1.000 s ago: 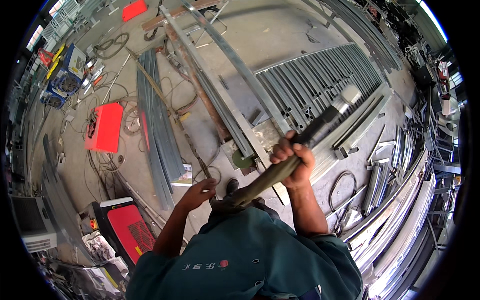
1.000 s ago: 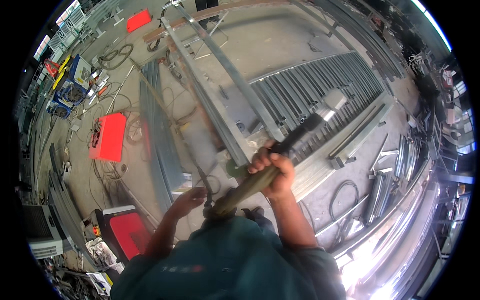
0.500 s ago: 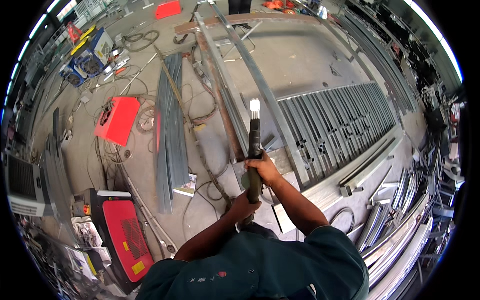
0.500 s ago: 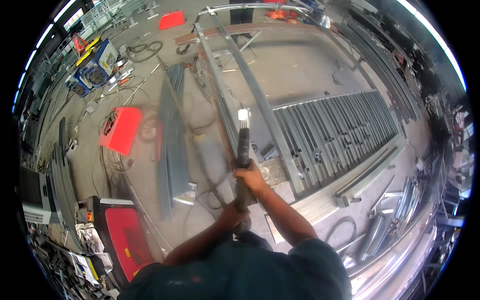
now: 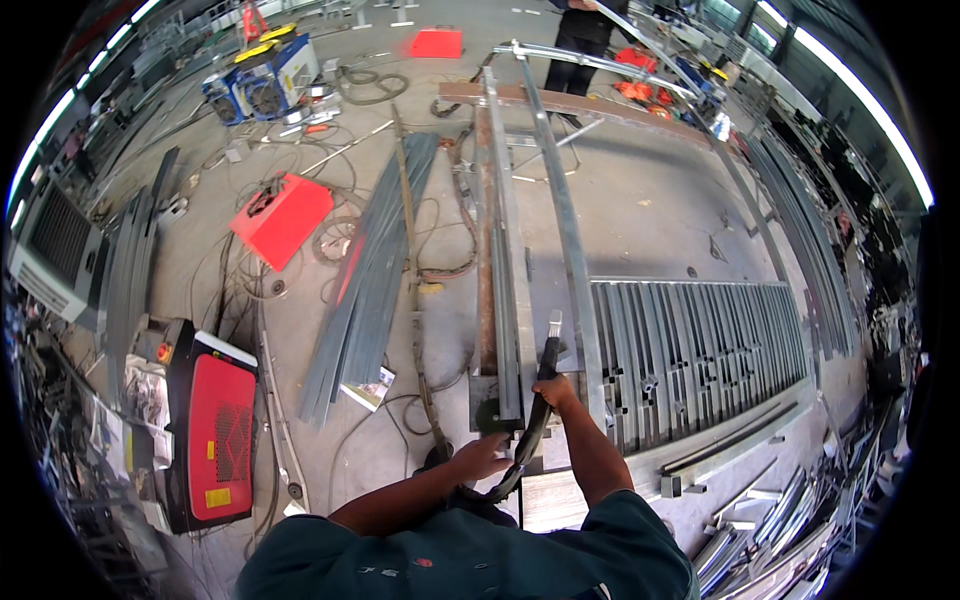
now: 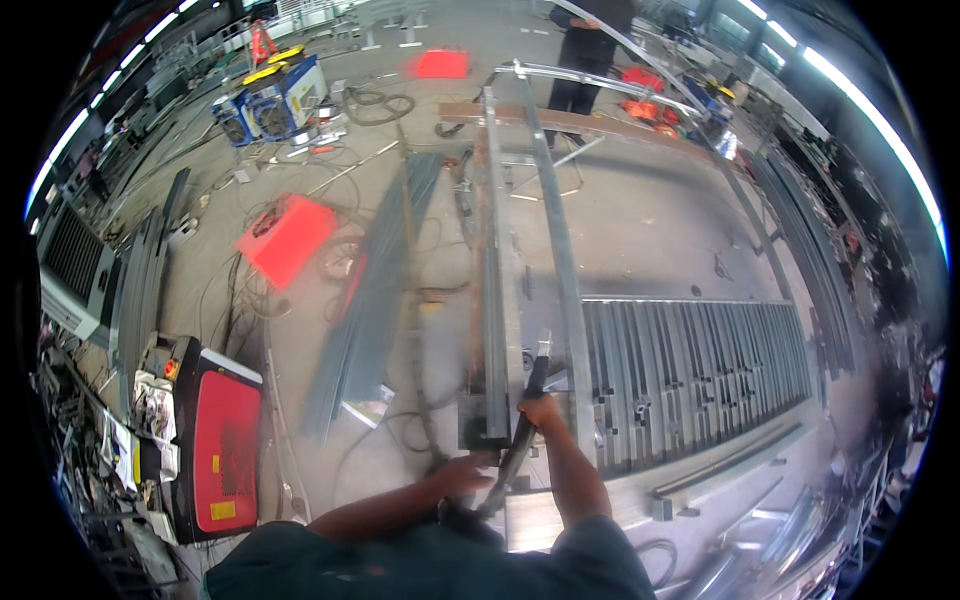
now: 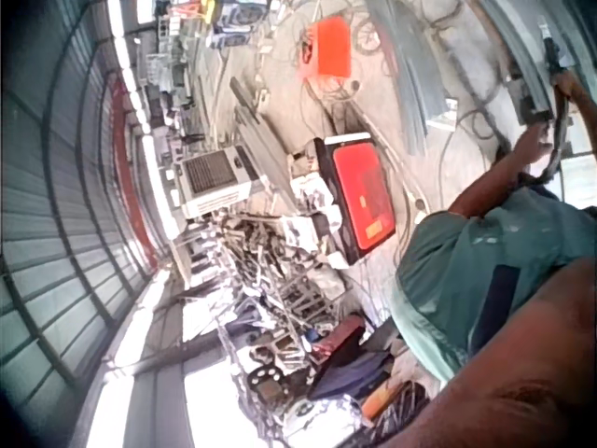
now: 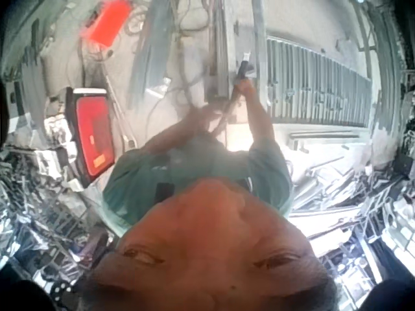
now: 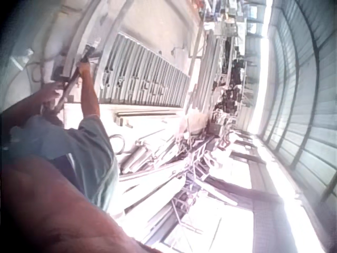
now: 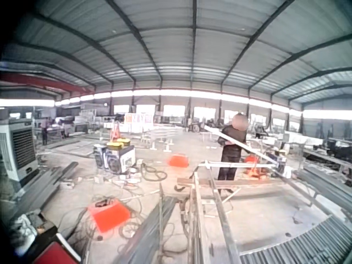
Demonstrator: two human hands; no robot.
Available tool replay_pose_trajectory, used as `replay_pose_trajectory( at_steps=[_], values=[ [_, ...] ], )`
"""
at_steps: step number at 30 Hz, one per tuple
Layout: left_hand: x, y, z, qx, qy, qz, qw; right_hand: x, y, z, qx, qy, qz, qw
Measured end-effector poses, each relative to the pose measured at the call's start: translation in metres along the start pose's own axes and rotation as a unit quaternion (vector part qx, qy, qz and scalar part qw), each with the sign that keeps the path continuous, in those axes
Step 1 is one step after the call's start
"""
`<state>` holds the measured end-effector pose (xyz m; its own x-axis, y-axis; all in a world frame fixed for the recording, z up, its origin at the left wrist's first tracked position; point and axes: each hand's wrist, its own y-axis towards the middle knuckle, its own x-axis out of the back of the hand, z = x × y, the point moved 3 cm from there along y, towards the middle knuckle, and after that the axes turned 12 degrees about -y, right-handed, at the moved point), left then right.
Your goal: The person welds a metal frame using a handheld welding torch while sitting on the floor. After welding, they stand up, coil the welding cable, and organize tools and equipment in the workshop.
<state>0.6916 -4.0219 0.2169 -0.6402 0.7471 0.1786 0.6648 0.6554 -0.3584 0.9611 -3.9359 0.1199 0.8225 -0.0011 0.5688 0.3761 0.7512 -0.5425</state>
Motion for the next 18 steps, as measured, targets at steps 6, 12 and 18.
replay_pose_trajectory(
  at_steps=[6,12,18],
  values=[
    [0.052,-0.106,0.231,0.109,0.195,-0.050,0.973,0.001,0.013,0.001,-0.025,-0.092,-0.011,0.995],
    [0.116,-0.247,0.354,0.305,0.125,-0.168,0.929,0.009,0.027,-0.010,-0.020,-0.193,-0.040,0.980],
    [0.162,-0.277,0.282,0.414,-0.008,-0.210,0.886,0.009,0.008,-0.003,-0.031,-0.277,-0.133,0.951]
  ],
)
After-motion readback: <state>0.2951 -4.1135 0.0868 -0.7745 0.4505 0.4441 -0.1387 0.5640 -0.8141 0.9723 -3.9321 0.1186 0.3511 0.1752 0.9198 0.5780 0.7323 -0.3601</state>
